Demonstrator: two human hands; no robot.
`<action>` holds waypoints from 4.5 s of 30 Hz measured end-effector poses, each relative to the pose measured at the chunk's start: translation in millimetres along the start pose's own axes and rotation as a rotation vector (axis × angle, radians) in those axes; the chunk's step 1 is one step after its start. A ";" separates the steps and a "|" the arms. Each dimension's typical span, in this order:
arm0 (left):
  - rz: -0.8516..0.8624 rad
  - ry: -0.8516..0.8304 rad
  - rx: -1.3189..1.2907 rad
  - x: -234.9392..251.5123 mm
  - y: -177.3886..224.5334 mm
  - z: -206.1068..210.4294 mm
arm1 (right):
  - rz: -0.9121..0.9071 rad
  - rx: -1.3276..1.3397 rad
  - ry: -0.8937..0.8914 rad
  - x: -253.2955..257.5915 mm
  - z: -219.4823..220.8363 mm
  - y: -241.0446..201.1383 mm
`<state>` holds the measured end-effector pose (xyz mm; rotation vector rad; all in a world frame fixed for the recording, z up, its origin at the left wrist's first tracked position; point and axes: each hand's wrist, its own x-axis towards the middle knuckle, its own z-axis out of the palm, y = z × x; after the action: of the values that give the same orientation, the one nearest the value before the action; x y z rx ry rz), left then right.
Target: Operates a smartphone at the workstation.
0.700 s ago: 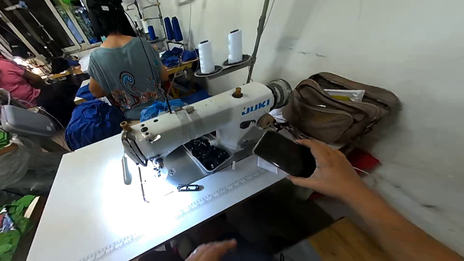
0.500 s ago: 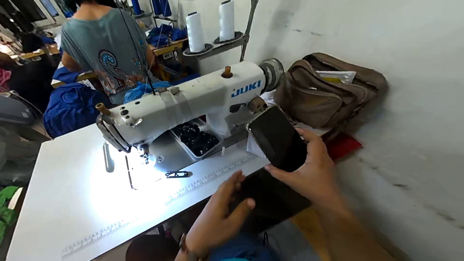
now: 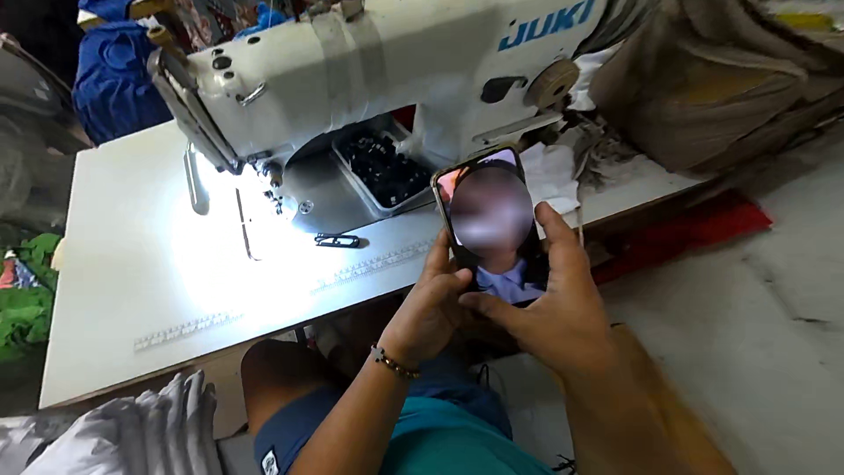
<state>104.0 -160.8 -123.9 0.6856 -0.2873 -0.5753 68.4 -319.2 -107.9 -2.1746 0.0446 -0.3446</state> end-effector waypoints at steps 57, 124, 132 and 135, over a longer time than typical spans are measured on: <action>-0.028 0.284 0.372 -23.2 18.8 -4.2 | -0.079 0.559 -0.152 8.8 22.6 -11.6; -0.066 0.254 0.330 -30.6 23.4 -6.0 | -0.073 0.572 -0.416 17.7 13.4 -3.9; -0.062 0.252 0.304 -30.6 22.0 -5.6 | -0.063 0.490 -0.381 17.3 10.1 -5.6; -0.056 0.241 0.286 -30.7 20.9 -5.5 | -0.113 0.388 -0.294 19.1 9.6 -5.8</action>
<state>90.0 -126.9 -116.0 1.0331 -0.1252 -0.5034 88.7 -311.3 -104.2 -1.8244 -0.2881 -0.0829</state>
